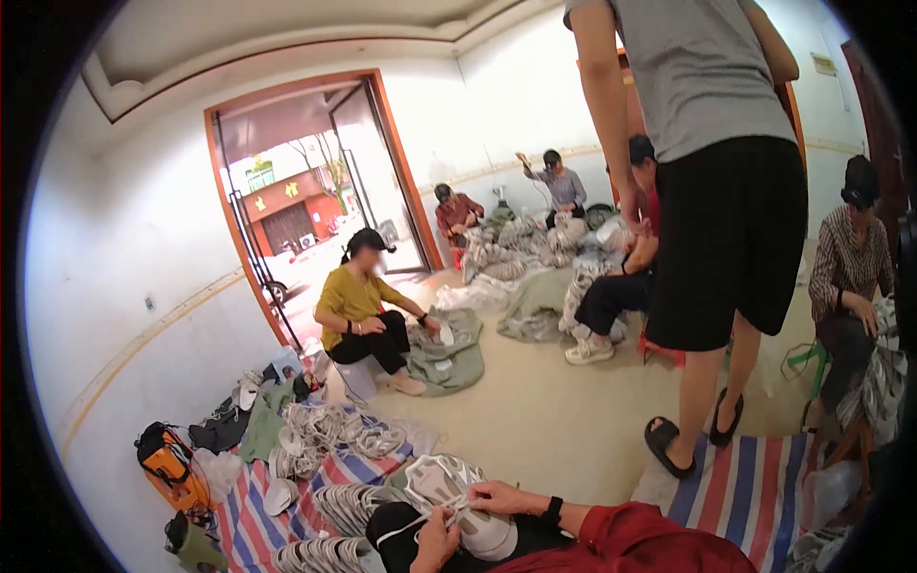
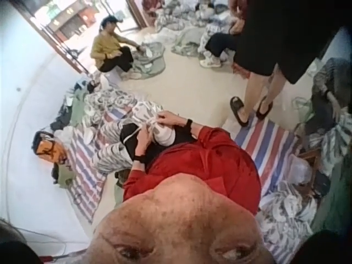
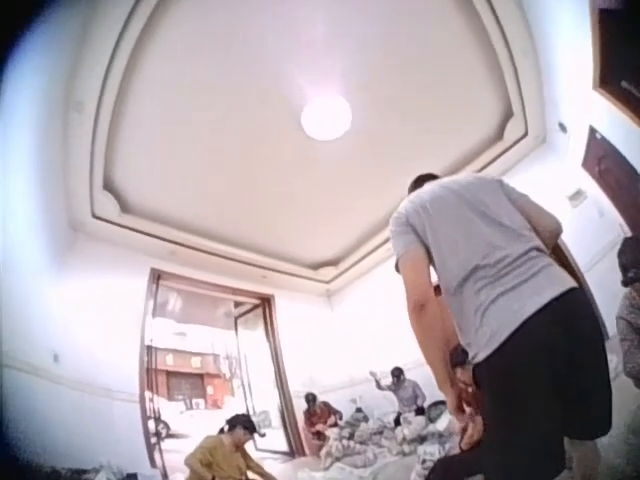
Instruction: The recorder is lacing a white sneaker while sitting in a room with other workers performing similar tasks.
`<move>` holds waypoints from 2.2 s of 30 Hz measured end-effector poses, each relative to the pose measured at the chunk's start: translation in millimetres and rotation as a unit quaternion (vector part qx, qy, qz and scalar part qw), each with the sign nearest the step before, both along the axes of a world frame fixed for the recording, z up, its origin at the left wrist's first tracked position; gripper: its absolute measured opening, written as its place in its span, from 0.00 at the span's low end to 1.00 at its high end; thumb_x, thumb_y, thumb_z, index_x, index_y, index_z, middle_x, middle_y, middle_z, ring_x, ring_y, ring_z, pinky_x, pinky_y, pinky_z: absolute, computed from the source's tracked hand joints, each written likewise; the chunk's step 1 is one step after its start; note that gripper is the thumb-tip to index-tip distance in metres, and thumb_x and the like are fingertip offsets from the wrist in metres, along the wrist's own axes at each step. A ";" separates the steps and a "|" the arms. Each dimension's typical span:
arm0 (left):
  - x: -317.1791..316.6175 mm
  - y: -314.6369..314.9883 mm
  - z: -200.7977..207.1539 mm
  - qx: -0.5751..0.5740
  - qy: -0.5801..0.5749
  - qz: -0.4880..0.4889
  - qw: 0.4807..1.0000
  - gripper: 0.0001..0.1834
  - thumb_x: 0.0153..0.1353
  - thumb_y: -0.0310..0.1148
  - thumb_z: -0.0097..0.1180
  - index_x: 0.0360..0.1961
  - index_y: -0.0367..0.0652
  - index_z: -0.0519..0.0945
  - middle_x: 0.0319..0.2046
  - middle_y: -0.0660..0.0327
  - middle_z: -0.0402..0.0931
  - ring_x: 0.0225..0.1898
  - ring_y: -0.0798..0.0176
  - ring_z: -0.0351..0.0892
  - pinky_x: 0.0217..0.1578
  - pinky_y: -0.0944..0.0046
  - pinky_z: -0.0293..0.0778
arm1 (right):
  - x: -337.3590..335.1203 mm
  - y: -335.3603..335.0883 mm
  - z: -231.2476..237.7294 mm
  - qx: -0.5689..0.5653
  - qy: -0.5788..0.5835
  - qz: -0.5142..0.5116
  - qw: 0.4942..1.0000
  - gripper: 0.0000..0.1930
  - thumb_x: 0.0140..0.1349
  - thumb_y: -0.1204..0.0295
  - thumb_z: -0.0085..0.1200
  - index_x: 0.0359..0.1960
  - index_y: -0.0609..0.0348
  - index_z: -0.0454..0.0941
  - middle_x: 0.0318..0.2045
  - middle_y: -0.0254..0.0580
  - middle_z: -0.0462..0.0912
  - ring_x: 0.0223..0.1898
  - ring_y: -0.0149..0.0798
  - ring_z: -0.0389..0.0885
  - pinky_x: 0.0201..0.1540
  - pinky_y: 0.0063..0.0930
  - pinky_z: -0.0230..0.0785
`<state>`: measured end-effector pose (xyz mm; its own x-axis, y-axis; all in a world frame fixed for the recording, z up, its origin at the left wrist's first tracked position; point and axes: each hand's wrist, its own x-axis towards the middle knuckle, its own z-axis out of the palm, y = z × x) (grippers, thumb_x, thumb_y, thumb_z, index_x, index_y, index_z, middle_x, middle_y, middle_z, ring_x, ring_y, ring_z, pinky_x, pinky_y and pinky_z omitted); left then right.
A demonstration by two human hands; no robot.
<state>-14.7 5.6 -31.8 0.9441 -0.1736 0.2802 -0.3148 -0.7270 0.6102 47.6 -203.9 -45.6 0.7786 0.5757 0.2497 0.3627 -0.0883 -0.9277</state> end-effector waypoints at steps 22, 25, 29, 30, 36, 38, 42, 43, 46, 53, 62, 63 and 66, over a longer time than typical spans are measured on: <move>5.3 11.8 -20.1 -0.005 -0.045 -0.035 0.998 0.17 0.60 0.38 0.51 0.47 0.41 0.72 0.37 0.42 0.77 0.39 0.39 0.78 0.39 0.48 0.72 | 1.5 7.8 0.2 0.015 -0.016 0.011 1.000 0.12 0.63 0.64 0.53 0.30 0.60 0.73 0.23 0.30 0.73 0.29 0.25 0.68 0.33 0.24 0.65; -3.0 7.5 2.5 0.003 0.024 -0.016 1.000 0.17 0.54 0.31 0.55 0.44 0.41 0.68 0.34 0.44 0.79 0.37 0.39 0.79 0.38 0.48 0.73 | 2.2 6.2 -3.2 0.019 -0.019 0.006 1.000 0.12 0.63 0.63 0.53 0.31 0.60 0.73 0.23 0.30 0.73 0.29 0.25 0.68 0.33 0.24 0.65; -1.3 5.7 1.8 0.024 0.034 -0.014 0.999 0.17 0.54 0.31 0.54 0.44 0.42 0.68 0.36 0.44 0.79 0.38 0.39 0.79 0.39 0.47 0.73 | 2.9 4.3 -3.8 0.015 -0.018 -0.009 1.000 0.11 0.63 0.64 0.52 0.31 0.60 0.73 0.23 0.29 0.73 0.29 0.25 0.68 0.33 0.24 0.65; -1.7 6.9 0.9 0.018 0.022 -0.016 0.999 0.17 0.54 0.31 0.55 0.44 0.42 0.68 0.36 0.43 0.79 0.39 0.39 0.79 0.39 0.47 0.73 | 1.2 5.3 -2.1 0.012 -0.016 -0.011 1.000 0.11 0.63 0.64 0.52 0.31 0.60 0.73 0.23 0.29 0.73 0.29 0.25 0.68 0.32 0.24 0.65; -3.1 6.0 3.5 0.023 0.004 -0.013 1.000 0.17 0.53 0.31 0.55 0.44 0.41 0.69 0.36 0.43 0.78 0.40 0.38 0.78 0.40 0.47 0.73 | 1.6 5.1 3.8 0.005 -0.030 -0.007 1.000 0.10 0.61 0.66 0.53 0.32 0.60 0.74 0.24 0.32 0.75 0.30 0.27 0.70 0.34 0.26 0.66; -4.5 4.4 3.4 0.036 0.001 -0.009 0.999 0.17 0.53 0.30 0.55 0.44 0.41 0.69 0.36 0.43 0.78 0.40 0.38 0.78 0.41 0.48 0.73 | 0.8 3.9 2.5 0.001 -0.032 -0.001 0.999 0.10 0.61 0.66 0.53 0.33 0.60 0.74 0.26 0.35 0.77 0.31 0.28 0.72 0.37 0.28 0.68; -1.6 5.2 0.7 0.016 0.019 -0.009 1.000 0.18 0.52 0.30 0.56 0.45 0.40 0.69 0.36 0.43 0.78 0.41 0.39 0.78 0.42 0.49 0.73 | 2.2 3.0 1.3 -0.007 -0.040 -0.001 0.999 0.10 0.60 0.65 0.54 0.32 0.60 0.73 0.26 0.36 0.76 0.31 0.29 0.72 0.37 0.28 0.68; -1.7 5.4 -1.1 0.011 0.021 -0.010 1.000 0.18 0.52 0.30 0.56 0.45 0.40 0.69 0.36 0.43 0.78 0.41 0.39 0.78 0.42 0.49 0.73 | 1.2 3.0 0.5 0.003 -0.034 0.004 0.999 0.10 0.60 0.65 0.54 0.32 0.59 0.73 0.26 0.36 0.76 0.31 0.29 0.72 0.37 0.28 0.67; -0.7 7.9 -3.3 0.004 -0.003 -0.024 1.000 0.18 0.52 0.30 0.56 0.45 0.42 0.69 0.36 0.42 0.78 0.40 0.38 0.78 0.42 0.48 0.73 | 0.9 4.8 1.0 -0.004 -0.053 -0.011 0.999 0.09 0.60 0.66 0.53 0.30 0.60 0.73 0.24 0.34 0.74 0.29 0.28 0.69 0.34 0.28 0.66; -5.2 1.4 11.2 0.032 0.033 0.002 0.999 0.18 0.53 0.31 0.55 0.45 0.44 0.68 0.34 0.42 0.78 0.38 0.36 0.78 0.40 0.46 0.72 | -0.4 3.6 3.8 0.005 -0.058 -0.020 0.998 0.10 0.60 0.66 0.52 0.30 0.61 0.73 0.24 0.35 0.74 0.30 0.30 0.70 0.35 0.28 0.66; -3.8 -0.6 10.5 0.042 0.011 0.001 0.999 0.17 0.52 0.30 0.55 0.44 0.42 0.68 0.33 0.43 0.79 0.36 0.38 0.78 0.38 0.45 0.72 | 4.1 3.7 -0.6 0.014 -0.059 -0.012 0.998 0.09 0.60 0.66 0.53 0.29 0.60 0.72 0.23 0.36 0.73 0.28 0.30 0.69 0.34 0.29 0.65; -4.5 0.0 11.2 0.046 0.010 0.000 0.999 0.17 0.52 0.30 0.54 0.43 0.42 0.69 0.32 0.43 0.79 0.36 0.38 0.78 0.38 0.45 0.72 | 4.2 4.6 -0.9 0.013 -0.048 -0.009 0.999 0.09 0.60 0.66 0.53 0.29 0.60 0.71 0.22 0.36 0.72 0.28 0.30 0.68 0.33 0.28 0.65; -6.0 1.5 10.4 0.049 0.003 -0.004 0.999 0.16 0.52 0.30 0.54 0.43 0.42 0.69 0.32 0.44 0.79 0.36 0.38 0.78 0.38 0.45 0.72 | 4.6 6.8 -1.6 0.021 -0.045 -0.001 0.999 0.09 0.60 0.66 0.53 0.29 0.59 0.71 0.22 0.35 0.72 0.28 0.29 0.68 0.33 0.28 0.65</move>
<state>-20.7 7.2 -21.4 0.9439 -0.2079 0.2567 -0.3182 -0.7805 0.5382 52.2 -197.1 -47.2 0.7528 0.5615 0.3434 0.4450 -0.0498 -0.8941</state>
